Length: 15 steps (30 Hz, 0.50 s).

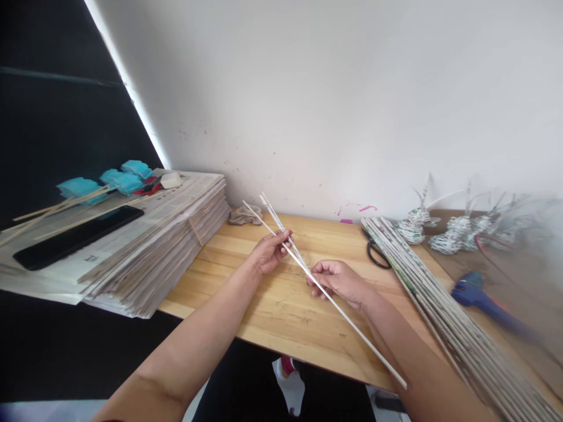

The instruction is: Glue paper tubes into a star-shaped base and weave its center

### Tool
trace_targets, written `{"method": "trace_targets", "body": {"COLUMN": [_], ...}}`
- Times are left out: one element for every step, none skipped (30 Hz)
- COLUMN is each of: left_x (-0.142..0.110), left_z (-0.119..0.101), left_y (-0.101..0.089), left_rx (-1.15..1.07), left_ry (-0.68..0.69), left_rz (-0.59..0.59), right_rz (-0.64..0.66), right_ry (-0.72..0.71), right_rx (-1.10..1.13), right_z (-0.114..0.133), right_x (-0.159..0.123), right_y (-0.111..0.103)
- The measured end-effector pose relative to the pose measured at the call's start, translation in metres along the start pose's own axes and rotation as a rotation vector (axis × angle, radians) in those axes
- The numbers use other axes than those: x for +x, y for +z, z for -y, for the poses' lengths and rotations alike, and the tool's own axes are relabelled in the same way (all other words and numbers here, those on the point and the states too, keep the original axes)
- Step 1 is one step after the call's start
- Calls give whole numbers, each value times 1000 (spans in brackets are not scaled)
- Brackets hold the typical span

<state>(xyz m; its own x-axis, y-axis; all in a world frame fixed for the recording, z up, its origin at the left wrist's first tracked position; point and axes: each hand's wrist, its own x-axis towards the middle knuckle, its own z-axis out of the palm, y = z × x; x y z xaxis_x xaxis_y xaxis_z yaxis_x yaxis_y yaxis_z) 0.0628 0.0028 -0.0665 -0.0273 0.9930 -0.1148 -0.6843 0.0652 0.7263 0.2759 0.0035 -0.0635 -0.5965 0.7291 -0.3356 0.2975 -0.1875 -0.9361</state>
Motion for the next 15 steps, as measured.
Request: {"method": "trace_targets", "body": {"left_x": [0,1,1,2,2,2,2,2,2,1,1,0,0,-1,-1], "left_z": [0,0,0,-1,-1,-1,-1,-2,-2,-2,-3,-3,-4,-4,-5], "left_y": [0,-1,-1,-1,-1,-2,-2,-2,-1,-1,-1,-1,0,0,0], "left_rx": [-2,-3,-3,-5,-7,-11,-13,-16,-18,-20,-22,-23,-24,-26,-29], "left_ry": [-4,-8,-12,-15,-18,-20,-20,-19,-18,-18,-18,-18,-17,-16,-14], "left_rz": [6,9,10,7,4,-1,-5,-6,-6,-4,-1,3,7,11,12], "right_rz": [7,13,20,27,33,41,47,51,53,54,53,48,41,34,28], "right_ry": [-2,-3,-6,-12,-21,-31,-40,-48,-53,-53,-52,-47,-42,-35,-30], "right_rx": [6,12,17,22,29,36,45,53,58,58,52,44,37,29,23], "right_z": [0,-1,-1,-2,-3,-3,-4,-4,-5,-5,-5,-6,-6,-6,-6], "right_x": [0,0,0,1,1,1,1,1,2,2,2,2,3,3,3], "right_y": [-1,-1,-2,-2,-3,-3,-3,-3,-4,-4,-4,-4,-4,-4,-4]}}
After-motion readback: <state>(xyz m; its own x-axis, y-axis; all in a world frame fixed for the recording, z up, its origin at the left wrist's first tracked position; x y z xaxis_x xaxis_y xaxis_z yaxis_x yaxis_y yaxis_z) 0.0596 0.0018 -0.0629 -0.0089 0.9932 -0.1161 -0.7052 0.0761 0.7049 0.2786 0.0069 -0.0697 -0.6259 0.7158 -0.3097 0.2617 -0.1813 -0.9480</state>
